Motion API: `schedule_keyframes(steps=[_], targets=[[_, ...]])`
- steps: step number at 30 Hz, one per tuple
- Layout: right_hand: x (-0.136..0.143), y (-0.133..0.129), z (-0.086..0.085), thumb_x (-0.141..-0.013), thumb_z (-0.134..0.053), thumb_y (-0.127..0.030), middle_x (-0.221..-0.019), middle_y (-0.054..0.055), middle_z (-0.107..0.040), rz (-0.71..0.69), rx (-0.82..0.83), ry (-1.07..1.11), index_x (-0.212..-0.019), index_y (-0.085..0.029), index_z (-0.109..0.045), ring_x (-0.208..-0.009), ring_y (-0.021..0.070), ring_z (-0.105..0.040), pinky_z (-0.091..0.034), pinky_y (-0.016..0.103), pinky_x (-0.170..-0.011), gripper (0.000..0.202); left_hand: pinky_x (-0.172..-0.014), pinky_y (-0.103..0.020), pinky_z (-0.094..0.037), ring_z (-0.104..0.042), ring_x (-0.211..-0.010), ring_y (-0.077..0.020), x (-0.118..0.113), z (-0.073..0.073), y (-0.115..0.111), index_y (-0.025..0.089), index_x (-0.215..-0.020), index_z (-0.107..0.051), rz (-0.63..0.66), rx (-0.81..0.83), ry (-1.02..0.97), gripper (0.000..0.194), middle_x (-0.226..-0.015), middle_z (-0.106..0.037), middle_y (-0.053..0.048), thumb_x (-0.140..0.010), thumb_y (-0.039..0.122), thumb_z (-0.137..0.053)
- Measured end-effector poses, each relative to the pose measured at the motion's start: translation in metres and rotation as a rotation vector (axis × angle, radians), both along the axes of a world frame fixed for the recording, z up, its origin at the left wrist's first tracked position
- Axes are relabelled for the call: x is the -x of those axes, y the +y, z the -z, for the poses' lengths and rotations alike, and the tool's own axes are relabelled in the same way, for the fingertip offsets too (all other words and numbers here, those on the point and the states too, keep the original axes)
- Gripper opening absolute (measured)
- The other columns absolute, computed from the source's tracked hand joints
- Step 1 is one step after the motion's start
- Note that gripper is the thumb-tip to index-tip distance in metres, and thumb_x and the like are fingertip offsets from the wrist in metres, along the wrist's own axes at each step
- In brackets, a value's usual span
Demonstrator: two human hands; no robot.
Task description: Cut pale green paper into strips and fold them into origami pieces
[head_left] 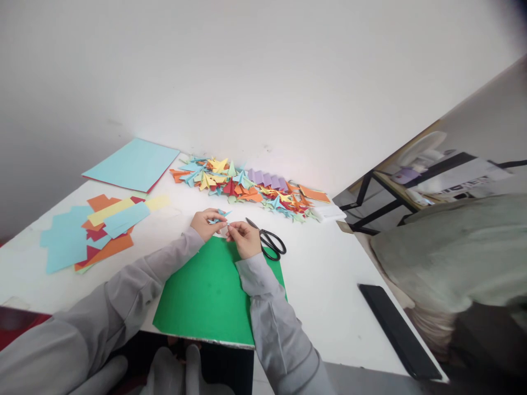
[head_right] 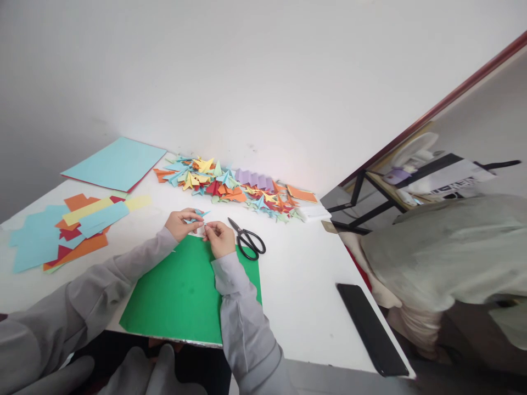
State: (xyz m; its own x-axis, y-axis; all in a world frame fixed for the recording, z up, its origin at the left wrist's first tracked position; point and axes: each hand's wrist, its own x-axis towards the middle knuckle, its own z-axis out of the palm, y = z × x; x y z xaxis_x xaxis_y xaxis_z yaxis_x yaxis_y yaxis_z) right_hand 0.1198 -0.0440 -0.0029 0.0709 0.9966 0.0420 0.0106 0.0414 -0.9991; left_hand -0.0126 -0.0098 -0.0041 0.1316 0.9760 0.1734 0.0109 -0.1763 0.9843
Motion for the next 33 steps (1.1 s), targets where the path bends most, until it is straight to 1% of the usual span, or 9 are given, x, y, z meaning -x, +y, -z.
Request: schedule_keyframes(steps=[5,15,18,22,27,30,33], targets=[[0.001,-0.0012,-0.0034,-0.059,-0.064,-0.036,-0.049,-0.004,-0.058,-0.012,0.018,0.03,-0.062,-0.019,-0.057,-0.041,0.0108,-0.052,-0.043,0.025,-0.046,0.018,-0.04,-0.02,-0.048,-0.051,-0.042,-0.0026,0.0001,-0.0005,-0.0005,0.013,-0.067,-0.069,-0.003,0.003,0.012,0.014,-0.093,-0.059,-0.006,-0.056,0.021,-0.07],[0.001,-0.0008,-0.0068,-0.055,-0.063,-0.025,-0.046,-0.004,-0.058,0.014,0.03,0.088,-0.055,-0.019,-0.056,-0.04,0.0112,-0.052,-0.042,0.025,-0.045,0.01,-0.04,-0.023,-0.05,-0.053,-0.045,-0.0055,-0.0023,-0.0029,-0.003,0.013,-0.063,-0.069,0.004,0.003,-0.016,0.009,-0.089,-0.06,-0.006,-0.055,0.017,-0.068],[0.0004,-0.0007,-0.0066,-0.054,-0.064,-0.026,-0.047,-0.003,-0.06,0.019,0.034,0.071,-0.056,-0.018,-0.058,-0.041,0.0118,-0.054,-0.043,0.025,-0.047,0.01,-0.041,-0.023,-0.051,-0.053,-0.045,-0.0054,-0.0022,-0.0031,-0.003,0.013,-0.063,-0.069,0.004,0.001,-0.022,0.009,-0.089,-0.06,-0.006,-0.055,0.018,-0.068],[-0.0005,-0.0008,-0.0049,-0.057,-0.064,-0.03,-0.049,-0.002,-0.06,0.009,0.016,0.051,-0.059,-0.018,-0.059,-0.042,0.0115,-0.054,-0.043,0.026,-0.047,0.013,-0.042,-0.024,-0.051,-0.052,-0.042,-0.0044,-0.0017,-0.0025,-0.0023,0.013,-0.065,-0.069,0.001,0.01,-0.005,0.011,-0.094,-0.059,-0.007,-0.055,0.018,-0.068],[-0.0016,0.0001,-0.0022,-0.059,-0.065,-0.032,-0.048,-0.003,-0.059,-0.013,0.002,0.071,-0.058,-0.018,-0.059,-0.041,0.0104,-0.053,-0.042,0.024,-0.046,0.016,-0.041,-0.023,-0.05,-0.052,-0.042,-0.0044,-0.0022,-0.0026,-0.0028,0.012,-0.064,-0.068,0.0,0.002,-0.015,0.011,-0.092,-0.059,-0.007,-0.055,0.019,-0.069],[-0.0019,0.001,-0.0022,-0.057,-0.066,-0.033,-0.047,-0.003,-0.06,-0.025,0.029,0.121,-0.057,-0.017,-0.058,-0.039,0.0098,-0.052,-0.041,0.023,-0.044,0.018,-0.041,-0.022,-0.05,-0.052,-0.042,-0.0042,-0.0018,-0.0023,-0.0037,0.012,-0.065,-0.068,0.021,-0.009,-0.038,0.015,-0.089,-0.059,-0.006,-0.056,0.024,-0.069],[-0.0023,0.0027,-0.0016,-0.053,-0.069,-0.032,-0.046,-0.002,-0.061,-0.064,0.11,0.203,-0.055,-0.016,-0.059,-0.037,0.0098,-0.053,-0.04,0.022,-0.042,0.019,-0.042,-0.021,-0.049,-0.054,-0.042,-0.0049,-0.0009,-0.0016,-0.0041,0.011,-0.067,-0.068,0.051,-0.018,-0.056,0.02,-0.086,-0.059,-0.005,-0.058,0.028,-0.069]])
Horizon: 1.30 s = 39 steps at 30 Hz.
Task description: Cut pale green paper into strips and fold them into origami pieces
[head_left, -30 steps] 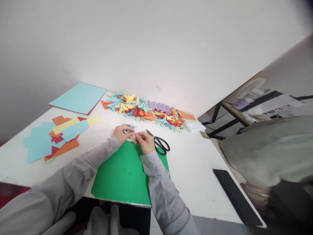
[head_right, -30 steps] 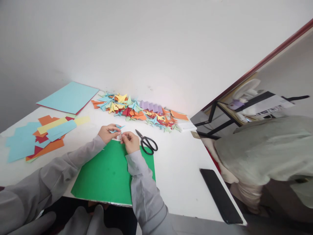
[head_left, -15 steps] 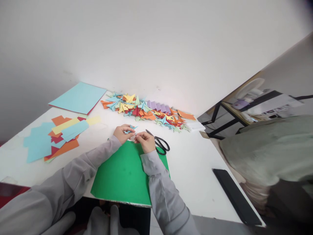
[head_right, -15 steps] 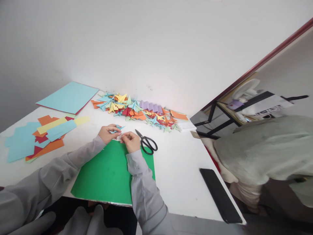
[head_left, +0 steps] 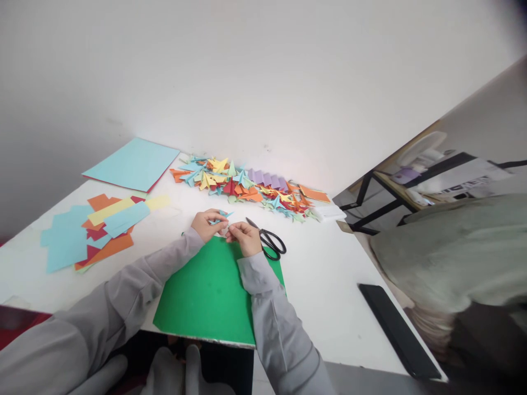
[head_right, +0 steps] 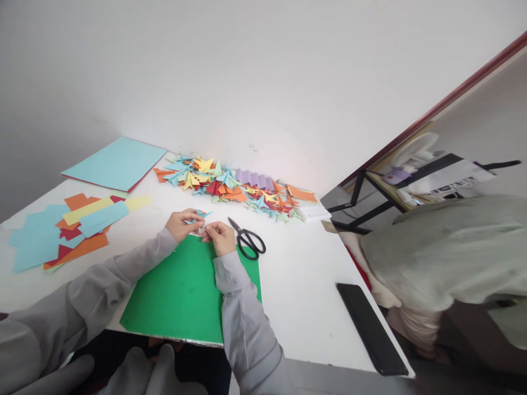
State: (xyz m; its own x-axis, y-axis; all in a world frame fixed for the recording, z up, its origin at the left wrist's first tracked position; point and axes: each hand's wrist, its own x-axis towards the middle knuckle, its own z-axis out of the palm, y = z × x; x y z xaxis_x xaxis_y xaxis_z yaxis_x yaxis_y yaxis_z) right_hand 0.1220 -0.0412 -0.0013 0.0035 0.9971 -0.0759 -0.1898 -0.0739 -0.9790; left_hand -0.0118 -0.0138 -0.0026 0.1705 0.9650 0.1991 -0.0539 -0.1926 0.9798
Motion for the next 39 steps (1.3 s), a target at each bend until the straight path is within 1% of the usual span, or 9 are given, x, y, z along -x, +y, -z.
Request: schedule_keyframes(steps=[4,8,12,19,26,33,39], targets=[[-0.001,0.0025,0.0034,-0.05,-0.071,-0.029,-0.046,-0.001,-0.062,-0.035,0.081,0.072,-0.052,-0.016,-0.059,-0.037,0.0101,-0.054,-0.04,0.021,-0.04,0.018,-0.043,-0.022,-0.05,-0.055,-0.042,-0.0059,0.0001,0.0009,0.0002,0.011,-0.066,-0.068,0.021,0.006,-0.022,0.021,-0.085,-0.059,-0.005,-0.057,0.029,-0.07],[-0.0023,0.0028,0.0061,-0.049,-0.069,-0.027,-0.05,0.002,-0.064,-0.061,0.142,0.117,-0.052,-0.015,-0.059,-0.041,0.0107,-0.056,-0.043,0.021,-0.041,0.016,-0.044,-0.023,-0.05,-0.056,-0.043,-0.0064,-0.0011,0.0019,0.0002,0.011,-0.064,-0.068,0.029,0.039,-0.041,0.021,-0.085,-0.059,-0.005,-0.053,0.029,-0.072],[-0.0027,0.0022,0.0063,-0.049,-0.068,-0.023,-0.048,0.003,-0.063,-0.059,0.182,0.136,-0.05,-0.014,-0.059,-0.04,0.0103,-0.056,-0.043,0.02,-0.041,0.012,-0.046,-0.023,-0.052,-0.056,-0.044,-0.0063,-0.0015,0.0037,0.0001,0.011,-0.065,-0.068,0.028,0.057,-0.037,0.019,-0.085,-0.059,-0.005,-0.053,0.026,-0.072],[0.0003,0.0026,0.0083,-0.047,-0.067,-0.019,-0.045,0.0,-0.062,0.013,0.167,0.152,-0.045,-0.015,-0.056,-0.04,0.0086,-0.053,-0.042,0.019,-0.042,0.012,-0.045,-0.023,-0.051,-0.057,-0.044,-0.0074,-0.0024,0.007,0.0014,0.011,-0.064,-0.068,0.026,0.055,-0.022,0.021,-0.085,-0.06,-0.006,-0.053,0.028,-0.073],[0.001,0.0028,0.009,-0.046,-0.066,-0.019,-0.045,0.001,-0.062,0.034,0.168,0.163,-0.042,-0.016,-0.053,-0.039,0.0096,-0.053,-0.04,0.021,-0.041,0.014,-0.045,-0.023,-0.051,-0.057,-0.045,-0.0077,-0.003,0.0064,0.0008,0.011,-0.065,-0.068,0.038,0.085,-0.031,0.022,-0.082,-0.059,-0.004,-0.052,0.029,-0.073],[0.0011,0.003,0.0089,-0.045,-0.066,-0.017,-0.04,0.0,-0.059,0.038,0.168,0.162,-0.041,-0.016,-0.054,-0.037,0.009,-0.051,-0.04,0.02,-0.039,0.013,-0.043,-0.021,-0.049,-0.054,-0.042,-0.005,-0.0024,0.0065,0.0009,0.012,-0.065,-0.069,0.039,0.095,0.017,0.019,-0.085,-0.061,-0.005,-0.053,0.026,-0.073],[0.0003,0.003,0.0078,-0.042,-0.067,-0.015,-0.04,-0.001,-0.059,0.053,0.172,0.173,-0.046,-0.017,-0.05,-0.033,0.0089,-0.05,-0.038,0.019,-0.035,0.018,-0.041,-0.021,-0.048,-0.054,-0.041,-0.0057,-0.0032,0.0031,-0.0005,0.011,-0.062,-0.068,0.056,0.102,-0.01,0.022,-0.077,-0.058,-0.002,-0.05,0.029,-0.074]])
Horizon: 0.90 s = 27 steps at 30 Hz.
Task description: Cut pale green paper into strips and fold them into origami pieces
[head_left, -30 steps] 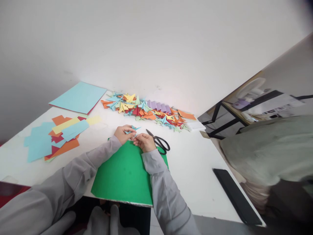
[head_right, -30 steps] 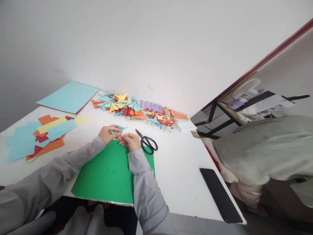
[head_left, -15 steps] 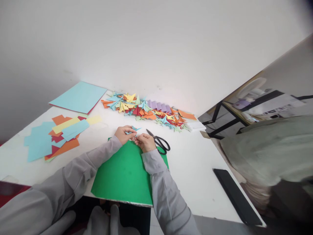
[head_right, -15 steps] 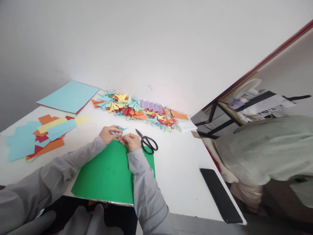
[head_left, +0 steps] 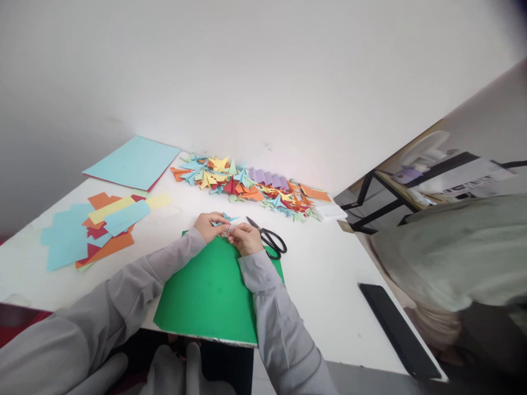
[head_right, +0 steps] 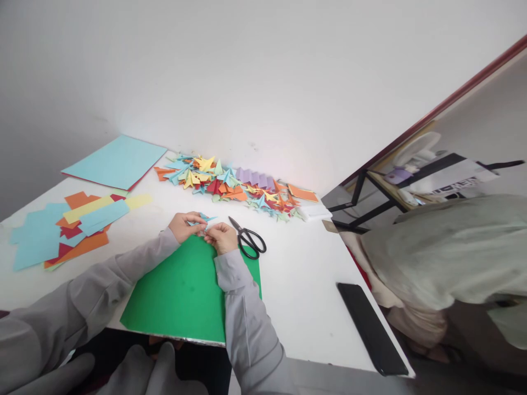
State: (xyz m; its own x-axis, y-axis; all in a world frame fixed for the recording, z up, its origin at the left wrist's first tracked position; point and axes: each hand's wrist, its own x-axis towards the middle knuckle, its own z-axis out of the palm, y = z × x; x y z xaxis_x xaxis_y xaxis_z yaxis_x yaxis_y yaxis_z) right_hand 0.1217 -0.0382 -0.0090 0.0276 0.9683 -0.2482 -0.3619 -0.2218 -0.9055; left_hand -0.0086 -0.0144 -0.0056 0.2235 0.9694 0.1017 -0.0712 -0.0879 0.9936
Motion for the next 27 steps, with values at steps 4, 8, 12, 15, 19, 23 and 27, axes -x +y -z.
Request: schedule_keyframes(steps=[4,8,12,15,19,23,27], targets=[[-0.001,0.0,-0.001,-0.039,-0.07,-0.014,-0.039,-0.003,-0.058,0.004,-0.018,0.007,-0.058,-0.018,-0.051,-0.032,0.0097,-0.05,-0.038,0.018,-0.034,0.028,-0.042,-0.02,-0.049,-0.055,-0.042,-0.0066,0.0,-0.002,0.0,0.012,-0.059,-0.067,0.003,0.016,-0.034,0.024,-0.071,-0.057,0.0,-0.047,0.031,-0.075],[-0.002,-0.001,0.0,-0.038,-0.074,-0.014,-0.04,-0.004,-0.059,0.007,-0.037,0.001,-0.065,-0.018,-0.051,-0.033,0.0108,-0.052,-0.038,0.018,-0.034,0.036,-0.043,-0.021,-0.049,-0.056,-0.043,-0.0078,0.001,-0.003,-0.001,0.012,-0.059,-0.067,0.009,0.032,-0.043,0.023,-0.068,-0.058,0.0,-0.047,0.03,-0.076],[-0.003,-0.001,0.001,-0.038,-0.076,-0.014,-0.043,-0.003,-0.061,0.006,-0.054,-0.005,-0.066,-0.018,-0.052,-0.034,0.0119,-0.053,-0.04,0.021,-0.034,0.037,-0.044,-0.022,-0.05,-0.056,-0.044,-0.0086,0.002,-0.005,-0.001,0.013,-0.06,-0.067,0.022,0.027,-0.036,0.021,-0.065,-0.059,0.0,-0.049,0.029,-0.075],[-0.003,-0.001,0.001,-0.038,-0.077,-0.015,-0.045,-0.002,-0.062,0.001,-0.054,-0.007,-0.066,-0.018,-0.054,-0.036,0.0126,-0.054,-0.041,0.022,-0.036,0.036,-0.046,-0.024,-0.051,-0.056,-0.045,-0.0091,0.002,-0.006,-0.001,0.012,-0.061,-0.067,0.018,0.034,-0.045,0.021,-0.065,-0.06,-0.001,-0.05,0.029,-0.075],[-0.004,-0.002,-0.001,-0.041,-0.08,-0.019,-0.054,0.001,-0.067,-0.039,-0.05,0.008,-0.074,-0.015,-0.06,-0.045,0.013,-0.06,-0.047,0.022,-0.043,0.039,-0.046,-0.024,-0.051,-0.056,-0.044,-0.0096,0.003,-0.001,0.002,0.013,-0.063,-0.068,-0.028,0.068,-0.063,0.02,-0.065,-0.062,-0.001,-0.051,0.027,-0.074],[-0.005,-0.004,-0.002,-0.042,-0.08,-0.021,-0.06,0.002,-0.069,-0.061,-0.041,0.028,-0.079,-0.016,-0.061,-0.051,0.0134,-0.063,-0.049,0.021,-0.048,0.042,-0.048,-0.024,-0.05,-0.057,-0.045,-0.0099,0.003,0.008,0.007,0.012,-0.066,-0.068,-0.046,0.114,-0.129,0.021,-0.061,-0.062,0.0,-0.052,0.026,-0.074],[-0.004,-0.004,-0.002,-0.045,-0.08,-0.021,-0.063,0.002,-0.069,-0.068,-0.071,0.002,-0.077,-0.016,-0.062,-0.055,0.013,-0.064,-0.049,0.021,-0.05,0.037,-0.049,-0.025,-0.051,-0.057,-0.047,-0.0108,0.002,0.011,0.01,0.011,-0.065,-0.067,-0.062,0.143,-0.195,0.024,-0.06,-0.061,0.0,-0.049,0.027,-0.075]])
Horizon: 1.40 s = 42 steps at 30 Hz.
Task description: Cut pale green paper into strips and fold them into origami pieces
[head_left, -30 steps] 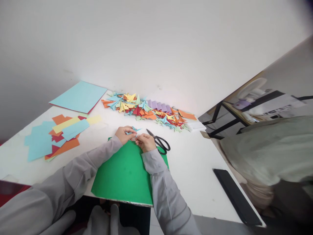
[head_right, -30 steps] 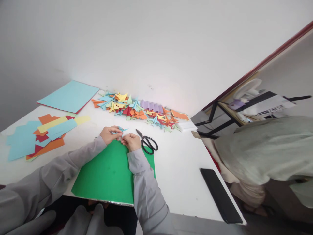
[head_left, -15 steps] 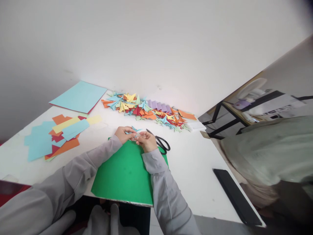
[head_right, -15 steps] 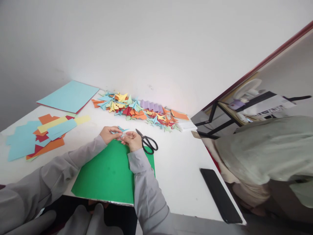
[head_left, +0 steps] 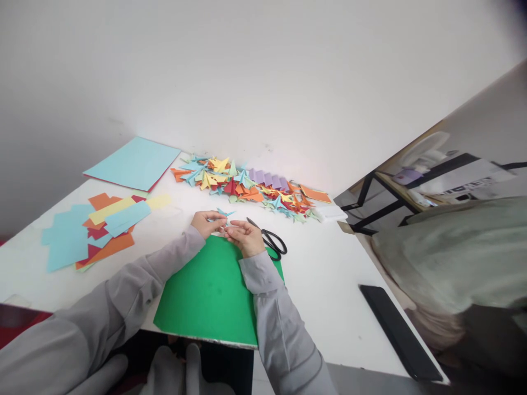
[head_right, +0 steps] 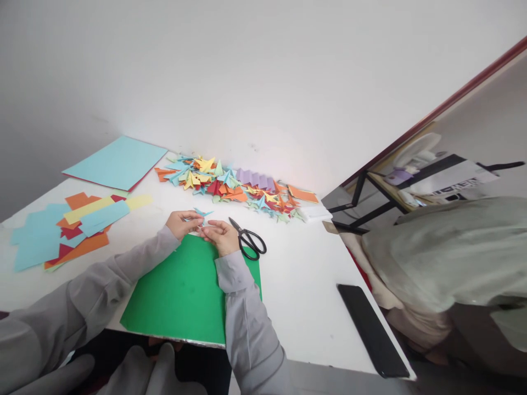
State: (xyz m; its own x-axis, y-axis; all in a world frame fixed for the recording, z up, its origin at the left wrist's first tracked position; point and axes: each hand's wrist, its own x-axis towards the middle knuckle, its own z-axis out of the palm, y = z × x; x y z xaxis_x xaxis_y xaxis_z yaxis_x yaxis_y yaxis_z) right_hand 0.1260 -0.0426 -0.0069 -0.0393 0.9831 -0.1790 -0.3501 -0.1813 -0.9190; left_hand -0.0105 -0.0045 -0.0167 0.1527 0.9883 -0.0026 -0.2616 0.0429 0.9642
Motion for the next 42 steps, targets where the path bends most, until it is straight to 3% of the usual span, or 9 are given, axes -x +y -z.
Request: schedule_keyframes(steps=[7,11,15,21,25,28,35,42], targets=[[0.003,0.002,-0.001,-0.047,-0.074,-0.018,-0.055,0.002,-0.067,0.052,0.025,-0.01,-0.063,-0.016,-0.06,-0.048,0.0125,-0.061,-0.047,0.022,-0.046,0.022,-0.054,-0.026,-0.053,-0.058,-0.055,-0.0104,-0.001,-0.013,-0.009,0.013,-0.068,-0.069,-0.003,-0.197,0.113,0.02,-0.072,-0.058,-0.002,-0.056,0.029,-0.07],[0.001,0.003,-0.004,-0.048,-0.067,-0.014,-0.055,0.002,-0.066,0.104,0.022,0.018,-0.063,-0.016,-0.059,-0.048,0.0126,-0.06,-0.046,0.022,-0.047,0.017,-0.066,-0.027,-0.052,-0.059,-0.075,-0.0149,-0.001,-0.015,-0.012,0.016,-0.069,-0.07,-0.049,-0.282,0.214,0.014,-0.083,-0.06,-0.005,-0.058,0.023,-0.069],[0.001,0.002,-0.006,-0.051,-0.066,-0.018,-0.055,0.002,-0.066,0.142,0.012,0.056,-0.064,-0.016,-0.059,-0.047,0.0125,-0.06,-0.045,0.023,-0.047,0.015,-0.072,-0.029,-0.051,-0.058,-0.087,-0.0187,-0.001,-0.013,-0.012,0.017,-0.071,-0.071,-0.06,-0.272,0.236,0.015,-0.089,-0.059,-0.007,-0.057,0.022,-0.069],[0.004,0.004,0.0,-0.047,-0.071,-0.02,-0.062,0.0,-0.067,0.21,-0.014,0.049,-0.067,-0.018,-0.058,-0.051,0.0124,-0.06,-0.046,0.024,-0.051,0.023,-0.081,-0.032,-0.049,-0.057,-0.095,-0.0199,-0.005,-0.014,-0.016,0.015,-0.083,-0.069,-0.026,-0.189,0.118,0.029,-0.097,-0.053,-0.007,-0.055,0.024,-0.071],[0.009,0.006,0.001,-0.047,-0.074,-0.025,-0.054,-0.003,-0.063,0.236,-0.038,-0.055,-0.063,-0.018,-0.057,-0.05,0.012,-0.057,-0.045,0.024,-0.05,0.024,-0.086,-0.035,-0.047,-0.057,-0.095,-0.0203,-0.007,-0.013,-0.018,0.015,-0.092,-0.067,0.04,-0.144,0.038,0.039,-0.107,-0.049,-0.007,-0.055,0.026,-0.073],[0.014,0.005,-0.001,-0.049,-0.073,-0.03,-0.049,-0.004,-0.059,0.219,-0.102,-0.153,-0.059,-0.018,-0.057,-0.046,0.0111,-0.053,-0.043,0.025,-0.048,0.023,-0.09,-0.036,-0.044,-0.05,-0.107,-0.0256,-0.009,-0.009,-0.021,0.016,-0.101,-0.064,0.086,-0.095,0.01,0.048,-0.121,-0.041,-0.01,-0.055,0.028,-0.073],[0.019,0.0,0.004,-0.064,-0.062,-0.035,-0.052,-0.002,-0.059,0.272,-0.25,-0.394,-0.059,-0.019,-0.054,-0.05,0.013,-0.053,-0.041,0.026,-0.052,0.018,-0.1,-0.039,-0.033,-0.035,-0.122,-0.032,-0.018,0.0,-0.026,0.02,-0.119,-0.052,0.247,-0.022,-0.121,0.069,-0.141,-0.018,-0.007,-0.054,0.031,-0.074],[0.017,0.002,0.006,-0.062,-0.059,-0.029,-0.052,-0.004,-0.055,0.37,-0.22,-0.407,-0.064,-0.02,-0.052,-0.047,0.0116,-0.05,-0.04,0.024,-0.047,0.012,-0.102,-0.041,-0.029,-0.035,-0.122,-0.0314,-0.023,-0.008,-0.035,0.02,-0.119,-0.052,0.394,-0.046,-0.209,0.067,-0.138,-0.029,-0.009,-0.056,0.029,-0.073]])
